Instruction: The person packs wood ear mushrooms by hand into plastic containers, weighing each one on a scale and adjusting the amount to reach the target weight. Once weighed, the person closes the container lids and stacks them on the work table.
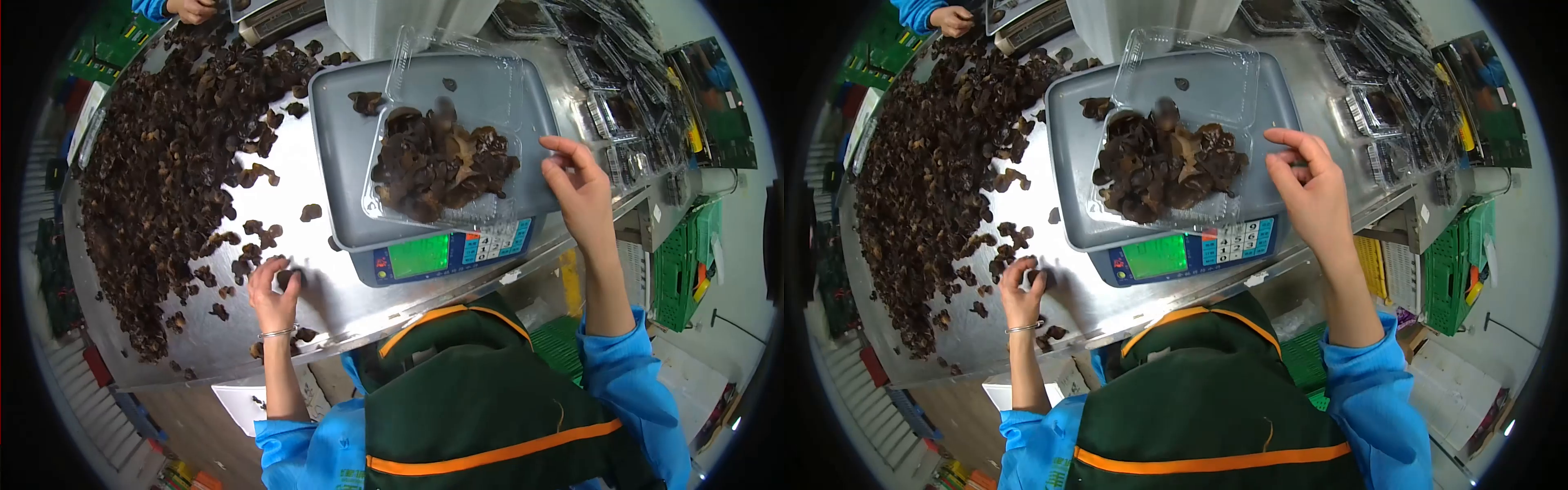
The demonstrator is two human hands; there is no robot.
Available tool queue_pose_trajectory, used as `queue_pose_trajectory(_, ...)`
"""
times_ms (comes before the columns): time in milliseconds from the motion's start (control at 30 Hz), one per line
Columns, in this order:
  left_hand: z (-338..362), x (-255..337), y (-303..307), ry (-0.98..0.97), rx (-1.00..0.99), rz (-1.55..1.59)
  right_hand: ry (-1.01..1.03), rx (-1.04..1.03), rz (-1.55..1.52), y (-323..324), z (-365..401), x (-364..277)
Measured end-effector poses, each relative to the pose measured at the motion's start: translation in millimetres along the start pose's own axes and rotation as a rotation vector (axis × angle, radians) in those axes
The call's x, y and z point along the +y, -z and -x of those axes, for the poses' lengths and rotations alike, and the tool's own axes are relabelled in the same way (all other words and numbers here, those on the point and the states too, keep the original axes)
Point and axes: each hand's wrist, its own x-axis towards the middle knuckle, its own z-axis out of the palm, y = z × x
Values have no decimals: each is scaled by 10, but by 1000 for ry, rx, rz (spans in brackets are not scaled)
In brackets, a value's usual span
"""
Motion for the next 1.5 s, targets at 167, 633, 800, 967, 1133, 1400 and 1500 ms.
queue_pose_trajectory(167,-1132,1258,133,-386,119,260,-242,-189,45,-170,17,87)
queue_pose_trajectory(633,-1213,2482,-172,-781,-225,63,269,-63,149,-83,-417,236)
queue_pose_trajectory(800,-1035,2153,245,-293,436,553,-86,343,-383,170,-798,212)
queue_pose_trajectory(967,-934,1498,789,-104,821,707,-456,137,-950,663,-1022,502)
queue_pose_trajectory(1133,-809,1718,585,-40,513,511,-524,-209,-815,524,-1118,403)
queue_pose_trajectory(1400,-772,2140,-294,-655,-153,33,-454,89,-947,-315,-944,167)
queue_pose_trajectory(1500,-708,2042,7,-190,-135,642,-229,49,-708,26,-725,110)
